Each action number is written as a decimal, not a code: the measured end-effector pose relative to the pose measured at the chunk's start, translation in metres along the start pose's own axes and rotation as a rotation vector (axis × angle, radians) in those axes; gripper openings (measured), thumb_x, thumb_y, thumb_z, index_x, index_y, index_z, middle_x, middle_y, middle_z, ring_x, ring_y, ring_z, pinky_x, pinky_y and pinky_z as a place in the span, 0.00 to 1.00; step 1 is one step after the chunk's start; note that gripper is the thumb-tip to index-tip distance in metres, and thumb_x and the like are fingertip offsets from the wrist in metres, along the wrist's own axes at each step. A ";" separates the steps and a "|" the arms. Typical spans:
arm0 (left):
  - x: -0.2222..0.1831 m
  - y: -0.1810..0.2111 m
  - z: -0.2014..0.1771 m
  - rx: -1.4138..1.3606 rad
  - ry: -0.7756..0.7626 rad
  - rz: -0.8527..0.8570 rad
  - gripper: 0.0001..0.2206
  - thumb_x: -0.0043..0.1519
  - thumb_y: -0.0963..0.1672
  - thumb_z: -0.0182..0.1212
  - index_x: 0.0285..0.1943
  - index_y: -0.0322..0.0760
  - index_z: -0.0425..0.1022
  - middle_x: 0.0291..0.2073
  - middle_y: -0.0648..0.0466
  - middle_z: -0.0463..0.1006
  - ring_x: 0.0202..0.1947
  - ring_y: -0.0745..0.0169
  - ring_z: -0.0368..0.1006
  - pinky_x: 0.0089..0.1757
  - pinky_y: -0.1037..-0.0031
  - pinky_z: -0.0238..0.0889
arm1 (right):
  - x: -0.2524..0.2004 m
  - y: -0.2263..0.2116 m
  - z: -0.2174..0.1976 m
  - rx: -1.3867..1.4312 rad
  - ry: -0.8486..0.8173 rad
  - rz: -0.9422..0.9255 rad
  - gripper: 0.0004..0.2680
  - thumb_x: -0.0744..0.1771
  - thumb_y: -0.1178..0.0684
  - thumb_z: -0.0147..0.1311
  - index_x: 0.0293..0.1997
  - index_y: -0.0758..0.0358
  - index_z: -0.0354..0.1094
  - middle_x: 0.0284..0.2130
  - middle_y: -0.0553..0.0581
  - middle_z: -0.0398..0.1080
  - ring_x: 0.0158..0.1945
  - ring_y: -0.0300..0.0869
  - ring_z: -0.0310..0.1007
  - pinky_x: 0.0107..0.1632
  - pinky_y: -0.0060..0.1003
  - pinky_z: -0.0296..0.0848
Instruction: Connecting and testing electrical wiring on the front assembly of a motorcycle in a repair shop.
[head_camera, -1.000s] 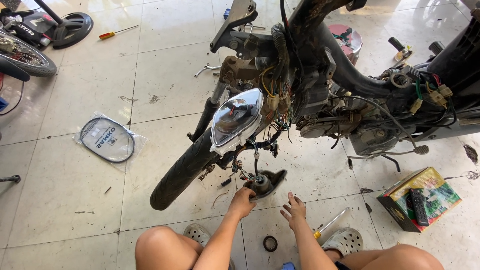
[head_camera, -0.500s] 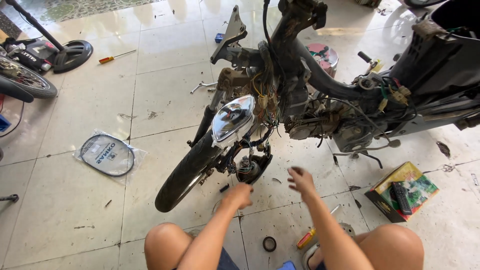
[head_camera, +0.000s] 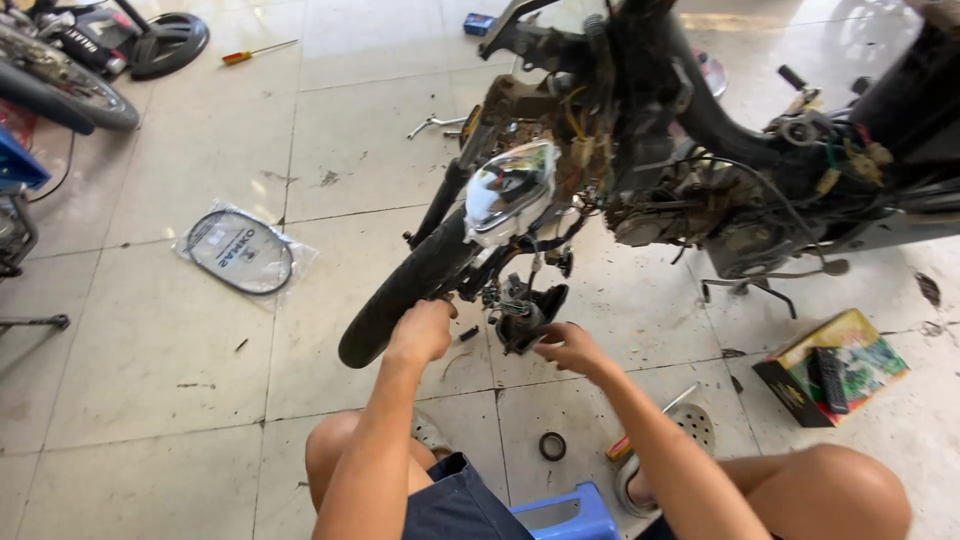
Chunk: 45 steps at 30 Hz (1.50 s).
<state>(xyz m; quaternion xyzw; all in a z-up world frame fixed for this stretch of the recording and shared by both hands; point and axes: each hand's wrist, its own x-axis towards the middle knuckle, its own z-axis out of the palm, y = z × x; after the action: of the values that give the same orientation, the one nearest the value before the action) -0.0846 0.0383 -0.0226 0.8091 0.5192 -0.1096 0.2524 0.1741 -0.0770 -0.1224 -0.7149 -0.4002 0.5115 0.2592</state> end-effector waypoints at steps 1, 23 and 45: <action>-0.002 -0.002 0.003 -0.016 -0.033 0.009 0.19 0.61 0.37 0.51 0.58 0.42 0.81 0.49 0.40 0.82 0.49 0.35 0.80 0.48 0.52 0.75 | 0.009 0.002 0.023 0.062 -0.037 -0.005 0.21 0.64 0.47 0.66 0.63 0.62 0.70 0.51 0.69 0.77 0.49 0.55 0.81 0.46 0.46 0.81; -0.036 0.023 -0.034 -0.289 -0.325 0.221 0.39 0.61 0.47 0.64 0.79 0.28 0.48 0.67 0.27 0.62 0.66 0.25 0.62 0.60 0.40 0.61 | -0.017 -0.091 0.048 0.668 -0.110 0.226 0.30 0.71 0.47 0.50 0.78 0.69 0.35 0.61 0.78 0.58 0.55 0.62 0.69 0.56 0.63 0.74; -0.003 0.105 0.080 -1.917 -0.299 -0.456 0.15 0.72 0.42 0.47 0.68 0.50 0.65 0.34 0.44 0.72 0.31 0.53 0.71 0.32 0.62 0.73 | -0.131 -0.061 -0.007 -0.340 0.226 -0.544 0.17 0.62 0.46 0.67 0.56 0.47 0.73 0.50 0.48 0.73 0.31 0.37 0.76 0.36 0.38 0.79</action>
<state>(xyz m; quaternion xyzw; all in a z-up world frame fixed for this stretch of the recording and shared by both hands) 0.0152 -0.0406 -0.0586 0.1221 0.4940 0.2094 0.8350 0.1412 -0.1531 -0.0042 -0.6671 -0.6244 0.2672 0.3060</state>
